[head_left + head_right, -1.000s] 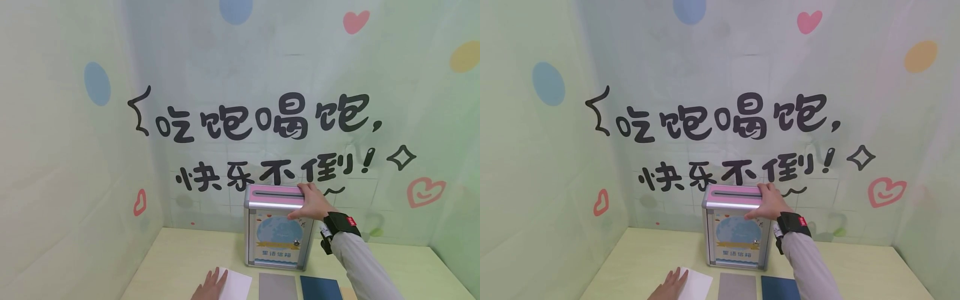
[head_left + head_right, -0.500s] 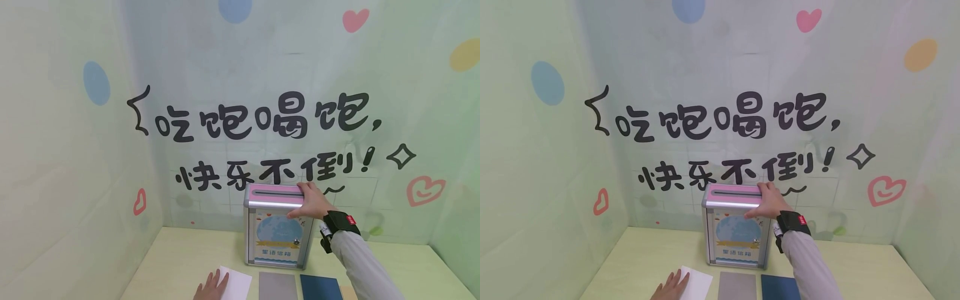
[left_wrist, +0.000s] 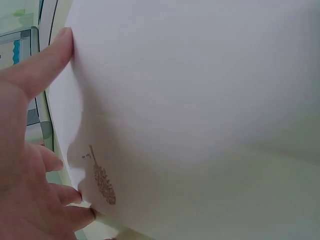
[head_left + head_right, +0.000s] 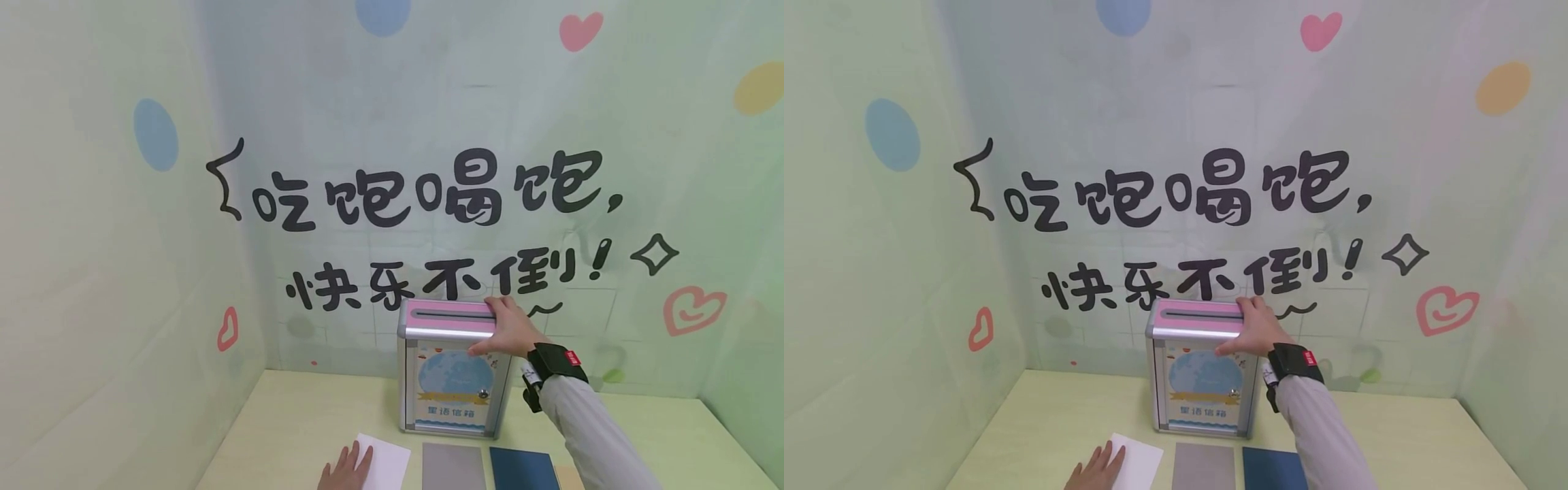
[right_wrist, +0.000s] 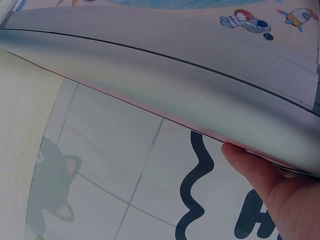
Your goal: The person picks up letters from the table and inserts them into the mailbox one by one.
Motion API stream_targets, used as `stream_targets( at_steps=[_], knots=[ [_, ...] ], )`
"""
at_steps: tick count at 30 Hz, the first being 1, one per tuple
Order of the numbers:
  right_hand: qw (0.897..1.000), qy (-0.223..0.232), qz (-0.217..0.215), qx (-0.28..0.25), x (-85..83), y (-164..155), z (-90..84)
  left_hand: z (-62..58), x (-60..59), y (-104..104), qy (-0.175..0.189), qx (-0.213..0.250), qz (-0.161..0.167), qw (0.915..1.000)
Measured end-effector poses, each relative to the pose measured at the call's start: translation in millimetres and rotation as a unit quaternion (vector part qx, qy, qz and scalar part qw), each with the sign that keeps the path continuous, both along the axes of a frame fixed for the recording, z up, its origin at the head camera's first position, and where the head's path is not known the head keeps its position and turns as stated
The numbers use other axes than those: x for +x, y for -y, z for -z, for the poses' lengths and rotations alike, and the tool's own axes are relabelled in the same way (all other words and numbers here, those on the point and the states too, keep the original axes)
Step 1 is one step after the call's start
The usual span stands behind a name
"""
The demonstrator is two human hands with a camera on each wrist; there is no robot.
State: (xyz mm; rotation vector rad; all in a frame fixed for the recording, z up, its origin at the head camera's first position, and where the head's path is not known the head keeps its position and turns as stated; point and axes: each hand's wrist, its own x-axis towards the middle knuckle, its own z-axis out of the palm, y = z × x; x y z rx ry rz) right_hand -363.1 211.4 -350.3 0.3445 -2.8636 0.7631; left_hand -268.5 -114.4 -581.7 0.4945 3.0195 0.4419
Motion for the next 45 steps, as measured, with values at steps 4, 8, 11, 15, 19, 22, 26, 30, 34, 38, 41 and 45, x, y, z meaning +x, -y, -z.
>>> stream_targets(
  at_steps=[4, 8, 11, 15, 19, 22, 26, 30, 34, 38, 41, 45],
  knots=[
    [1.0, 0.002, -0.001, -0.001, 1.0, -0.1, -0.6, -1.1, -1.4, -2.5, -0.008, -0.014, -0.006, 0.9999],
    [1.0, 0.003, -0.002, -0.001, 1.6, -0.4, 0.0, 2.0, -3.9, -4.3, -0.012, -0.033, -0.006, 0.9994],
    [1.0, 0.003, -0.004, -0.002, 1.7, -0.5, 1.1, 2.6, -4.6, -5.3, -0.026, -0.038, -0.003, 0.9989],
    [1.0, 0.003, -0.004, -0.004, 1.5, -0.8, 1.9, 0.1, -4.9, -8.1, -0.032, -0.026, -0.008, 0.9991],
    [1.0, 0.005, 0.0, -0.006, 1.5, -0.8, 2.4, -4.9, -4.9, -12.4, -0.021, -0.016, -0.021, 0.9994],
    [1.0, 0.006, 0.0, -0.007, 1.8, -0.3, 2.3, -6.4, -4.6, -14.5, -0.027, -0.018, -0.034, 0.9989],
    [1.0, 0.005, 0.0, -0.005, 2.2, 0.5, 0.9, -6.5, -4.7, -15.0, -0.049, -0.009, -0.057, 0.9971],
    [1.0, 0.003, 0.0, -0.003, 2.5, 1.1, -0.4, -9.1, -6.5, -14.1, -0.037, 0.015, -0.077, 0.9962],
    [1.0, 0.002, 0.0, -0.004, 2.3, 1.4, -0.6, -11.0, -8.7, -13.0, -0.03, 0.03, -0.087, 0.9953],
    [1.0, 0.001, -0.001, -0.004, 2.0, 1.4, 0.3, -12.3, -10.2, -11.2, -0.025, 0.049, -0.1, 0.9934],
    [1.0, 0.0, -0.003, -0.004, 1.9, 1.5, 0.7, -14.9, -11.4, -9.5, 0.004, 0.072, -0.113, 0.991],
    [1.0, -0.001, -0.001, -0.004, 1.4, 0.7, 1.3, -21.0, -15.5, -7.7, 0.067, 0.11, -0.145, 0.981]
  ],
)
